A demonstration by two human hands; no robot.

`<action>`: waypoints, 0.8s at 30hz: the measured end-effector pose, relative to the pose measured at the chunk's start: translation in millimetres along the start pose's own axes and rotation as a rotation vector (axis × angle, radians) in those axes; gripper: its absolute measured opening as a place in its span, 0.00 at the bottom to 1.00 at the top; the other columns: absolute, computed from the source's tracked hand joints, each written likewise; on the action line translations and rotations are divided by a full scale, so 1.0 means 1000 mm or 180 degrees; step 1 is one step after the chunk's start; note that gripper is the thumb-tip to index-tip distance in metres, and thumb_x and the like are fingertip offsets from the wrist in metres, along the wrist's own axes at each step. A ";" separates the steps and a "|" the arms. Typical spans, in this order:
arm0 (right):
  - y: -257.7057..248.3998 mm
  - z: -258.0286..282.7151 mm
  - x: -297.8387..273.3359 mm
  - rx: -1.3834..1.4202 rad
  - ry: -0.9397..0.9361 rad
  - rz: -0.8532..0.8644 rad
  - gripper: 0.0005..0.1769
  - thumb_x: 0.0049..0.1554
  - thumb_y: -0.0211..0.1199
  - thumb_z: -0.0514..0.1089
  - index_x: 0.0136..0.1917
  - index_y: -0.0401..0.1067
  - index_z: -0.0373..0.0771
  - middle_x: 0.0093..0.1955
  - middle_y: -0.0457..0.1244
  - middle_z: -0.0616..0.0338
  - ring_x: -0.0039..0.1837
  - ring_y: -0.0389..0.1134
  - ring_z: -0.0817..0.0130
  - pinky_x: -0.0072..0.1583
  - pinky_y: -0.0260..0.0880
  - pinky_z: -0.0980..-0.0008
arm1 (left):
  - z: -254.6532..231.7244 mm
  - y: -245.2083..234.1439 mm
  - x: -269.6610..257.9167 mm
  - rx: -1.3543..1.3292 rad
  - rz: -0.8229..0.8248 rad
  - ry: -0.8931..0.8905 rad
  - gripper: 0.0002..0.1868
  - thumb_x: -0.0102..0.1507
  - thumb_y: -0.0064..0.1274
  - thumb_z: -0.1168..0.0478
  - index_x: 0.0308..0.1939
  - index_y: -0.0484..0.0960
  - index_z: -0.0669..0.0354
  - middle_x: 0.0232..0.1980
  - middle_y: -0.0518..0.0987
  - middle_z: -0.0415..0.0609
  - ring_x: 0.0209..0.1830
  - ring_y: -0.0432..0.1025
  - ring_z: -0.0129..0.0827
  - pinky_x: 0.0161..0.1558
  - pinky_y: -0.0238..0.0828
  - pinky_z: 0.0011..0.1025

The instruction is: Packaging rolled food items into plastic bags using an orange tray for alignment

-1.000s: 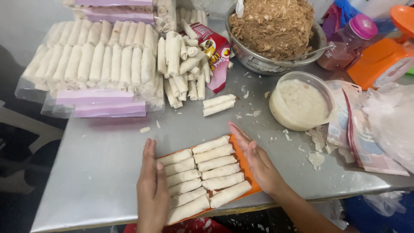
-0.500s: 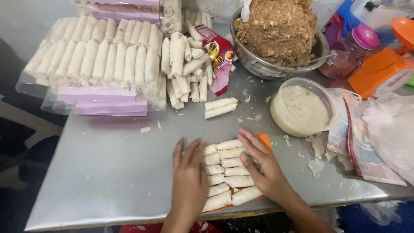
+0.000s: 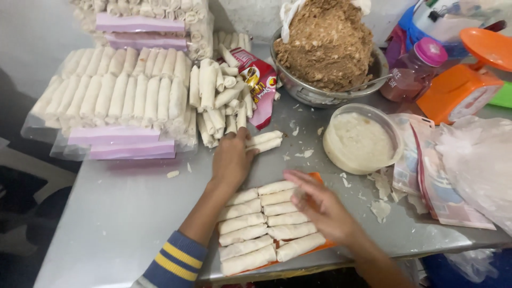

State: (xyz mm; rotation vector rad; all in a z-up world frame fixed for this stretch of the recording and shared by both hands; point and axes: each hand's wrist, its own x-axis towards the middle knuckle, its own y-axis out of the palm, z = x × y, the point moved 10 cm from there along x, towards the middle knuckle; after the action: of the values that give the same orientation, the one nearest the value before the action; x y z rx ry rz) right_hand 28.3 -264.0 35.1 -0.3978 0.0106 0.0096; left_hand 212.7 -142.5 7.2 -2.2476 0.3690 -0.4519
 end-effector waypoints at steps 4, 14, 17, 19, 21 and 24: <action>-0.046 0.072 0.040 -0.0818 -0.1756 -0.0741 0.20 0.62 0.60 0.34 0.67 0.73 0.41 0.68 0.67 0.47 0.73 0.64 0.45 0.68 0.64 0.45 | -0.020 -0.021 -0.017 -0.0406 0.0398 0.0150 0.25 0.56 0.65 0.70 0.53 0.71 0.54 0.46 0.79 0.60 0.49 0.78 0.61 0.51 0.76 0.50; 0.003 0.033 0.123 -0.1955 -0.1254 0.0166 0.11 0.61 0.61 0.43 0.53 0.82 0.43 0.48 0.70 0.44 0.54 0.72 0.38 0.56 0.70 0.48 | -0.010 -0.016 -0.024 -0.0907 0.0414 0.0562 0.23 0.54 0.66 0.68 0.54 0.82 0.58 0.51 0.78 0.58 0.54 0.75 0.61 0.59 0.72 0.50; 0.002 0.034 0.104 -0.2083 -0.1379 0.0253 0.15 0.56 0.67 0.43 0.57 0.80 0.41 0.53 0.69 0.46 0.57 0.71 0.41 0.59 0.71 0.50 | -0.004 -0.006 -0.018 -0.0905 0.0437 0.0562 0.19 0.53 0.67 0.69 0.48 0.84 0.53 0.39 0.82 0.53 0.44 0.80 0.53 0.51 0.76 0.44; -0.003 0.028 0.095 -0.2164 -0.1339 0.0232 0.18 0.53 0.69 0.42 0.58 0.79 0.42 0.52 0.69 0.50 0.56 0.71 0.44 0.58 0.71 0.52 | -0.007 -0.006 -0.022 -0.0824 0.0482 0.0545 0.19 0.52 0.67 0.69 0.46 0.84 0.50 0.36 0.82 0.50 0.41 0.81 0.50 0.50 0.77 0.41; -0.025 0.030 0.096 -0.1269 -0.1128 -0.0116 0.11 0.64 0.56 0.46 0.52 0.77 0.41 0.43 0.71 0.51 0.51 0.75 0.53 0.55 0.74 0.57 | -0.020 -0.027 -0.026 -0.0786 0.0271 0.0717 0.17 0.52 0.66 0.71 0.43 0.85 0.55 0.35 0.84 0.52 0.38 0.81 0.50 0.46 0.77 0.42; -0.051 0.030 0.092 -0.0819 -0.0647 -0.0328 0.06 0.67 0.52 0.42 0.50 0.69 0.40 0.37 0.70 0.56 0.42 0.73 0.65 0.49 0.77 0.67 | -0.015 -0.067 -0.047 -0.0805 0.0008 0.0626 0.15 0.50 0.67 0.71 0.39 0.86 0.54 0.34 0.84 0.51 0.37 0.81 0.49 0.45 0.77 0.42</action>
State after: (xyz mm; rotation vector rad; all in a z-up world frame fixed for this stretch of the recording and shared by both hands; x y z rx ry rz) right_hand 121.0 -298.3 81.7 -0.6528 -0.2136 -0.0509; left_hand 171.5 -90.8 57.9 -2.4527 0.5573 -0.6593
